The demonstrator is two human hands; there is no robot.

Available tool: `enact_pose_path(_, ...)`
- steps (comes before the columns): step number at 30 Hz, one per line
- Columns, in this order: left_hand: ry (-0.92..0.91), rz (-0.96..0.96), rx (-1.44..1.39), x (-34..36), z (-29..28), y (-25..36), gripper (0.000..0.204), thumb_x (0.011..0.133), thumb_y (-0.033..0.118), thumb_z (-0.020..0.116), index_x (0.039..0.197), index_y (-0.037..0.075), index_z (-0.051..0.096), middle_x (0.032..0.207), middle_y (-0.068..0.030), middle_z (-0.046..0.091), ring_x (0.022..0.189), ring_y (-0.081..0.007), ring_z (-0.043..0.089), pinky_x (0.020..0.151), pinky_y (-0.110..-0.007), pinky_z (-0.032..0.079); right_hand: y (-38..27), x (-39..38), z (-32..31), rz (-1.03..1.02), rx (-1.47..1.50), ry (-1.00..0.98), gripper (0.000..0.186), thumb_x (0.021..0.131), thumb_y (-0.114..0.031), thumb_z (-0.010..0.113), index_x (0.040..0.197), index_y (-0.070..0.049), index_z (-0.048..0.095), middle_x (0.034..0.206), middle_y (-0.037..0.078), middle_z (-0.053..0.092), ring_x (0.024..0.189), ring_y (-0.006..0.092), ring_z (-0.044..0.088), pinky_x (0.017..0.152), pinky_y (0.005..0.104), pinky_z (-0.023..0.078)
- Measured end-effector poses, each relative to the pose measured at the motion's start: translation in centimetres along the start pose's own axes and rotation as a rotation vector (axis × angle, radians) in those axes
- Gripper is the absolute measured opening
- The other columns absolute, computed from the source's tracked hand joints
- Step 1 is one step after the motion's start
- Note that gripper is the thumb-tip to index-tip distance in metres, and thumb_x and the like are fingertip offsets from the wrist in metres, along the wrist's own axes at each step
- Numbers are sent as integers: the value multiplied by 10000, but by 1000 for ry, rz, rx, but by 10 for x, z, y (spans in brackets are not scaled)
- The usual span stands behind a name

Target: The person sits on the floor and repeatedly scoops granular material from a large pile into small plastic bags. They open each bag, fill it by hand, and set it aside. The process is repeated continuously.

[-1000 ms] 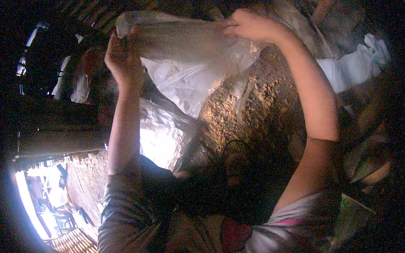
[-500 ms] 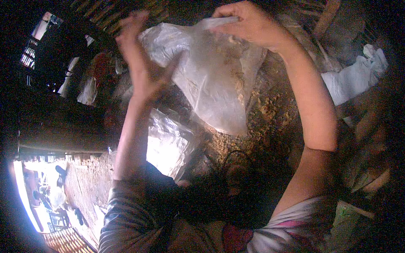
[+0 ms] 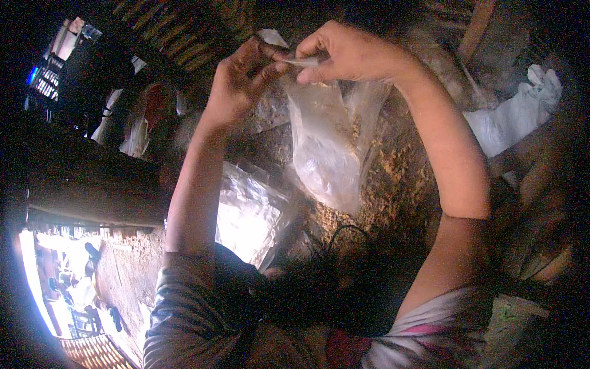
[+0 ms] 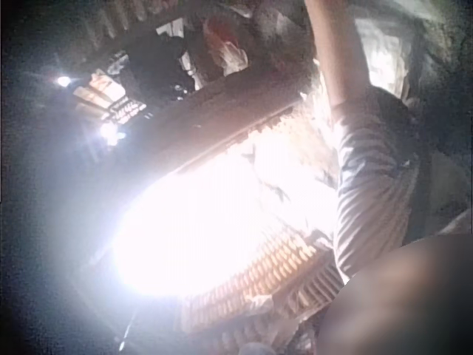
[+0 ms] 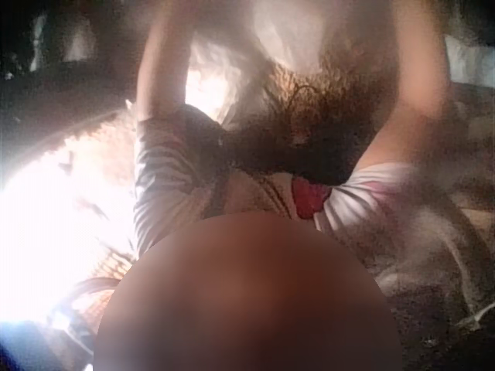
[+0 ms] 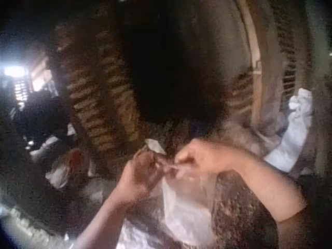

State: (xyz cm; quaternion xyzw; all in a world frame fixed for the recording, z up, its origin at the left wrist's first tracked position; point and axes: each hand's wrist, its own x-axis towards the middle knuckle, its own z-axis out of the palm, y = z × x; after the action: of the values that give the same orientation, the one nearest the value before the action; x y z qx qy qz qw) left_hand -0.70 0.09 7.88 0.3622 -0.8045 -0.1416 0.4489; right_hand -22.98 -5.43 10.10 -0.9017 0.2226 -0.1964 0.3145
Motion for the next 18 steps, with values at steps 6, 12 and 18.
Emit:
enact_pose_path(6,199,229,308,9,-9,6,123,818,115,687,910,66,622,867,-98,661,872,-283,651,1066,-436,353,9,-7,6,-92,138,135,431,799,-325,778,1064,0,682,909,46,702,811,103,615,756,272,492)
enact_pose_path(12,288,114,169,5,-2,25,136,835,118,692,945,70,627,808,-101,680,724,-336,668,741,-395,549,-10,10,39,17,478,318,243,911,-186,675,1073,-6,656,901,15,682,852,66,598,768,258,492)
enact_pose_path(18,264,116,540,-2,-18,13,115,858,179,681,960,136,646,784,-125,677,698,-332,667,594,-397,538,25,5,48,334,18,-46,298,893,-248,699,1050,3,655,858,14,671,763,91,585,732,276,493)
